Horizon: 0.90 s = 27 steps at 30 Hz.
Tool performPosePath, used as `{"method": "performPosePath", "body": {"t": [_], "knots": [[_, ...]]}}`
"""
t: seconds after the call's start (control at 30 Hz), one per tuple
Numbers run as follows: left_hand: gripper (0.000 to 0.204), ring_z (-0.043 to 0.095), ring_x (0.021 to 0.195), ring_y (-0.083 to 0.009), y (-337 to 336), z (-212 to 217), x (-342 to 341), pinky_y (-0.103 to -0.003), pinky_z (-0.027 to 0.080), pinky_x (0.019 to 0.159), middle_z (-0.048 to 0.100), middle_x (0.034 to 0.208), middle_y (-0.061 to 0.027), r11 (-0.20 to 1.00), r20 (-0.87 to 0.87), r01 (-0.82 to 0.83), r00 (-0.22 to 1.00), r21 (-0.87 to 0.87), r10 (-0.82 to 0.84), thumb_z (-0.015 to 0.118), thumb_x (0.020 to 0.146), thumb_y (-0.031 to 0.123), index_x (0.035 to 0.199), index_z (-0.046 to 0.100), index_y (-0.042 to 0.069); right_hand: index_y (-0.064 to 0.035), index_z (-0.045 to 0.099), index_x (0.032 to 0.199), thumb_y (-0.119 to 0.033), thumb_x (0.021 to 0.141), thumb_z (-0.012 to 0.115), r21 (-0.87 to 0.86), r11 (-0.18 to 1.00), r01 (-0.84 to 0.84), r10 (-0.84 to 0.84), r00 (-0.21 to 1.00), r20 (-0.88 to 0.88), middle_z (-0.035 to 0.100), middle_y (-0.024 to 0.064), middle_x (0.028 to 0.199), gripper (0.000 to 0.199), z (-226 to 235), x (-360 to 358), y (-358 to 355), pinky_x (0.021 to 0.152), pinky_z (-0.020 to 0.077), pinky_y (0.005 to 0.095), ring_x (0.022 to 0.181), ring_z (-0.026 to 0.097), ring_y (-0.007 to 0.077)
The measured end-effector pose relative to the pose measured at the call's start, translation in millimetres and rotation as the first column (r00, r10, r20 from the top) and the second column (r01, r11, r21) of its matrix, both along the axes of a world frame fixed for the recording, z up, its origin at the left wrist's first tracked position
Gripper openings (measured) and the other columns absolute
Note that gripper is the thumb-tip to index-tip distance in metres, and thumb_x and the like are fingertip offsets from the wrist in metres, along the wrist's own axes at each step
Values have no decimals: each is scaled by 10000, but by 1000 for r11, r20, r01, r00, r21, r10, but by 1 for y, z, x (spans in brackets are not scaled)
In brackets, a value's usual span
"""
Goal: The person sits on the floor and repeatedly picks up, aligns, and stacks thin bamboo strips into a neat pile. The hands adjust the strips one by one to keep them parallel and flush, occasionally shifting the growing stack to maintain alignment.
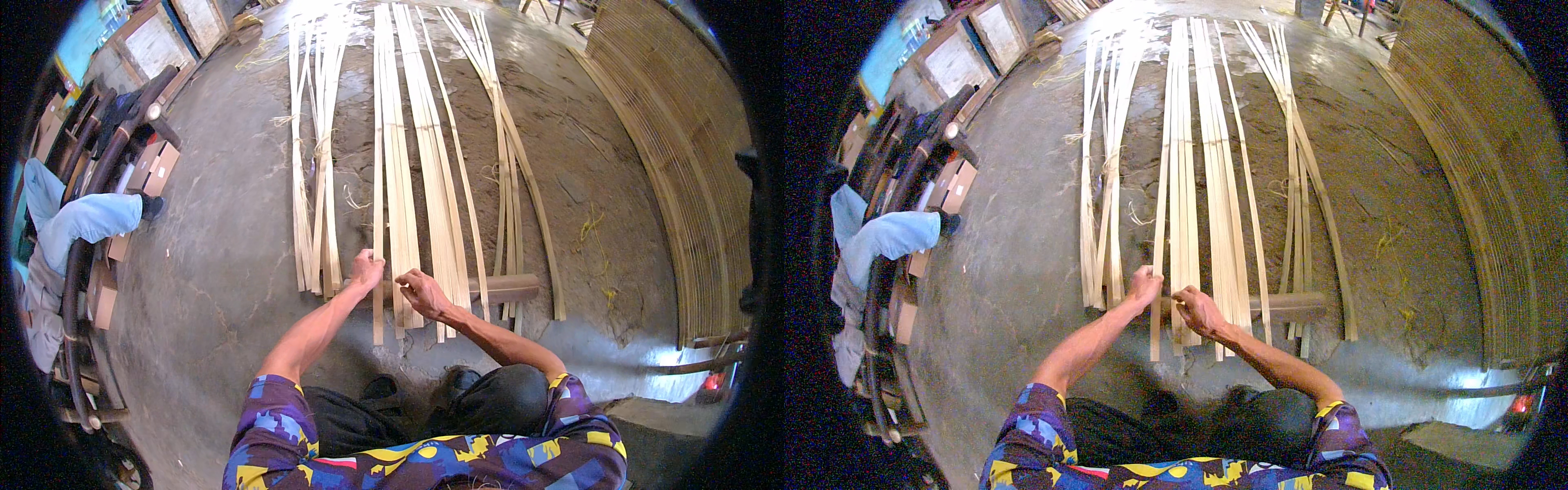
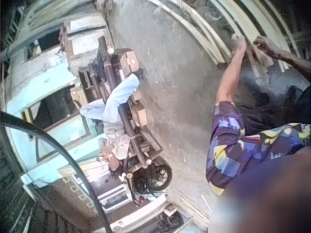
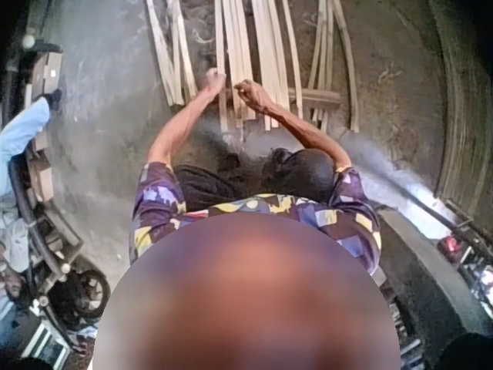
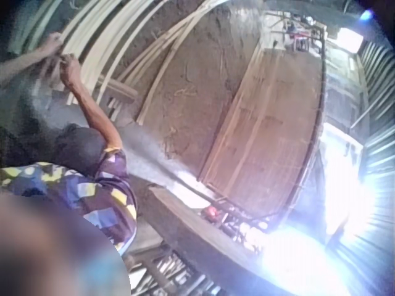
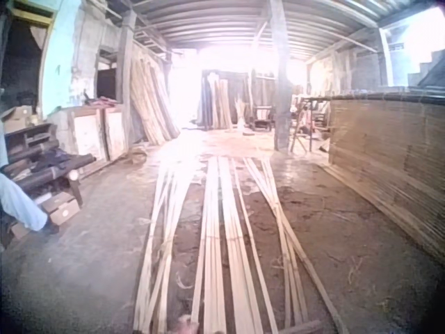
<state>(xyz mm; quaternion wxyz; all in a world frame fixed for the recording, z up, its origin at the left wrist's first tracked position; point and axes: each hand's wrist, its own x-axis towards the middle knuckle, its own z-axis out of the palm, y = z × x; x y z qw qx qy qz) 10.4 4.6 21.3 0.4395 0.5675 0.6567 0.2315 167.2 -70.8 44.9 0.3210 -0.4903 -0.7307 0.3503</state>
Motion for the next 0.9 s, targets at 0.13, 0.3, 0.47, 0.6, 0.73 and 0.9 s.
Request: {"method": "performPosePath", "body": {"t": [0.13,0.3,0.47,0.6,0.73,0.9], "knots": [[194,527,735,-139,0,12,7,-268,427,651,587,787,-48,994,396,-63,918,92,21,543,786,157,917,575,17,-11,310,1254,-200,820,551,-589,808,0,-283,878,-387,543,179,960,532,23,-16,10,641,495,349,788,571,261],[345,532,867,-281,-12,9,22,-375,418,762,556,951,-120,804,-48,262,959,533,-281,510,802,291,1046,518,48,-71,342,1178,-173,886,452,-748,655,110,-630,626,-459,457,29,678,329,68,-16,41,375,352,229,457,416,87],[811,205,1253,-367,-41,15,18,-517,164,1007,250,1352,-176,399,-651,880,463,257,-602,523,682,609,1274,357,80,-64,238,1308,-135,911,379,-450,855,258,-505,609,-611,426,1,611,428,87,7,42,331,300,194,400,366,54],[898,136,1290,-337,-48,27,20,-546,76,1017,198,1383,-161,375,-639,920,356,112,-682,504,651,674,1306,307,91,-32,330,1201,-156,901,391,-501,828,253,-520,681,-516,452,17,610,330,58,27,46,343,339,221,418,398,78],[943,124,1300,-304,-52,30,22,-536,66,1025,156,1408,-109,388,-662,914,365,121,-655,476,645,699,1345,223,120,-25,421,966,-178,893,401,-623,737,261,-604,669,-434,489,39,605,170,11,36,33,359,382,248,442,456,111],[956,101,1303,-304,-54,32,25,-547,47,1024,144,1413,-87,413,-684,906,359,92,-635,475,636,709,1359,186,156,-23,395,1090,-157,900,384,-710,670,216,-622,685,-378,508,62,664,232,-17,35,18,385,411,264,471,487,130]]}}
